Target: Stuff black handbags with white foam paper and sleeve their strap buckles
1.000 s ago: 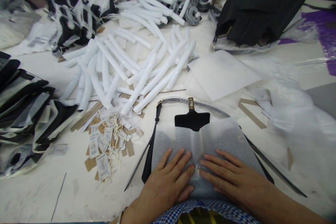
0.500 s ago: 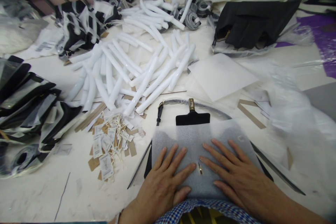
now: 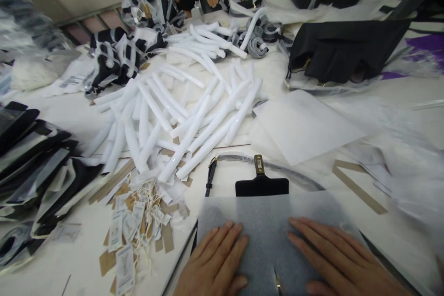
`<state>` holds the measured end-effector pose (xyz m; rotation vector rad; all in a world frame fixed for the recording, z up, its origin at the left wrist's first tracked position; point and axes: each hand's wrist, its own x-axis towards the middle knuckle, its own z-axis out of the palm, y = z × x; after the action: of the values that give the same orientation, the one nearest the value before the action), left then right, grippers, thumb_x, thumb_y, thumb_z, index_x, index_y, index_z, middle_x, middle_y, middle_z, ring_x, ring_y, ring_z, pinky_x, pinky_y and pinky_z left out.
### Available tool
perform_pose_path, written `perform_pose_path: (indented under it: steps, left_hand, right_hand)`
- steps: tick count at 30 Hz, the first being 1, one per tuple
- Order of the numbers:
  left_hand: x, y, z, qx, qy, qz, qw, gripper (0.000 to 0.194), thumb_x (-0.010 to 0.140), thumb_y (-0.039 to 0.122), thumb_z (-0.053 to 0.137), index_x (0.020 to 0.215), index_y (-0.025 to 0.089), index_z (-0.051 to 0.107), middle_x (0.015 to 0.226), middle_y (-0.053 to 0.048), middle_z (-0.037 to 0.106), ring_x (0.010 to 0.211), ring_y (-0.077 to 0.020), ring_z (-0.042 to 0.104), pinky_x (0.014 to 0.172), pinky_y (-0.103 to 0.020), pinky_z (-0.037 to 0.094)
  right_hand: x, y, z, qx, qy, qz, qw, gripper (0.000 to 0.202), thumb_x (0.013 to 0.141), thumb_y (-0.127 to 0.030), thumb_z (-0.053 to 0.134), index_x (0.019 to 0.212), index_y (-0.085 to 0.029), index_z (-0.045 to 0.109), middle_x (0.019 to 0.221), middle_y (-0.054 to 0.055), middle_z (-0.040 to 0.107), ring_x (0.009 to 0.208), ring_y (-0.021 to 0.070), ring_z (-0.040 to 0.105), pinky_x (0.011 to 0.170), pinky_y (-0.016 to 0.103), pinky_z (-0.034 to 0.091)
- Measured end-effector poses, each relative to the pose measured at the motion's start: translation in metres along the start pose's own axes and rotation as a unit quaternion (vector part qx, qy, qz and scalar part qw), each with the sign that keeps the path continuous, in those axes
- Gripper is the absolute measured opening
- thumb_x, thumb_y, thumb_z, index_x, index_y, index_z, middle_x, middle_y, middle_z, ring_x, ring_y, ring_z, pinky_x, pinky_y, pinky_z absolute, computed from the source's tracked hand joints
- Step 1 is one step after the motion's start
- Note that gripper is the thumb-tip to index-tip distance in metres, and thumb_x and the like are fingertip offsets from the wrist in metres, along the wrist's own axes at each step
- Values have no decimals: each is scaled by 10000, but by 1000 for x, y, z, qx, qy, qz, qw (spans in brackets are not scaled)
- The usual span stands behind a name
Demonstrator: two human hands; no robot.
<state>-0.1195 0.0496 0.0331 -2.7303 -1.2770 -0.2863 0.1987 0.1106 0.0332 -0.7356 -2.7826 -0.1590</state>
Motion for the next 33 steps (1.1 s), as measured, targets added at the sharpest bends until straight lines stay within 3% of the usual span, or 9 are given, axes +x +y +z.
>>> perform_pose_path:
  steps: [5, 9, 13, 16, 20, 24, 28, 31, 33]
  left_hand:
    - [28, -3, -6, 2, -6, -75, 997, 434, 1042, 423, 394, 1316, 153, 597, 1343, -20, 647, 1234, -200, 590, 1085, -349, 449]
    - [43, -5, -10, -40, -11, -95, 995, 417, 1043, 440, 381, 1225, 155, 625, 1162, -38, 722, 1059, -223, 667, 1059, -458, 475]
    - [51, -11, -22, -139, 10, -108, 984, 334, 1034, 410, 410, 1102, 155, 614, 968, -47, 708, 896, -215, 671, 1025, -487, 496]
    - [53, -15, -30, -206, 26, -99, 973, 260, 1026, 389, 443, 1002, 172, 583, 851, -39, 662, 792, -199, 637, 815, -386, 566]
    - [52, -14, -24, -223, 23, -106, 969, 219, 1027, 378, 445, 967, 203, 562, 732, -8, 610, 639, -187, 590, 535, -316, 478]
    - [54, -11, -7, -209, -21, -142, 967, 262, 1046, 401, 386, 1174, 226, 535, 814, 3, 674, 656, -191, 650, 562, -327, 516]
    - [56, -10, 6, -201, -96, -152, 963, 324, 1043, 398, 399, 1331, 264, 467, 1160, -14, 693, 804, -192, 703, 653, -339, 575]
    - [55, -9, 10, -171, -115, -129, 970, 345, 1038, 349, 426, 1365, 244, 462, 1350, -36, 619, 913, -200, 700, 730, -349, 591]
    - [54, -8, 10, -140, -116, -112, 977, 339, 1037, 318, 428, 1356, 220, 484, 1381, -58, 598, 903, -200, 691, 726, -359, 589]
  right_hand:
    - [6, 10, 10, -5, -17, 29, 999, 433, 1021, -409, 439, 1312, -144, 618, 1350, 67, 650, 1198, 271, 577, 1158, 471, 226]
    - [21, 11, 4, 54, 2, 69, 996, 350, 1059, -373, 382, 1164, -210, 673, 1099, 9, 752, 990, 205, 658, 1206, 453, 171]
    - [35, 12, -13, 120, 27, 104, 987, 305, 1062, -331, 379, 1043, -211, 659, 926, 0, 736, 876, 181, 659, 1197, 444, 204]
    - [37, 15, -22, 126, 41, 73, 989, 245, 1050, -306, 407, 1056, -197, 627, 923, 28, 727, 874, 187, 659, 1062, 363, 376]
    - [37, 16, -20, 130, 42, 109, 985, 207, 1044, -271, 407, 1086, -208, 599, 882, 23, 728, 784, 164, 681, 751, 288, 512]
    - [42, 17, -2, 143, -7, 130, 981, 276, 1066, -295, 330, 1190, -197, 557, 853, 10, 737, 683, 151, 708, 597, 276, 553]
    - [40, 16, 20, 114, -100, 128, 980, 319, 1034, -243, 344, 1293, -203, 526, 1013, 34, 723, 598, 161, 690, 469, 307, 523]
    - [36, 13, 28, 94, -130, 126, 979, 383, 953, -112, 383, 1275, -219, 559, 1257, 76, 654, 644, 157, 688, 504, 297, 535]
    - [36, 11, 28, 84, -105, 127, 983, 426, 897, -32, 374, 1200, -221, 606, 1340, 89, 613, 788, 185, 707, 624, 320, 573]
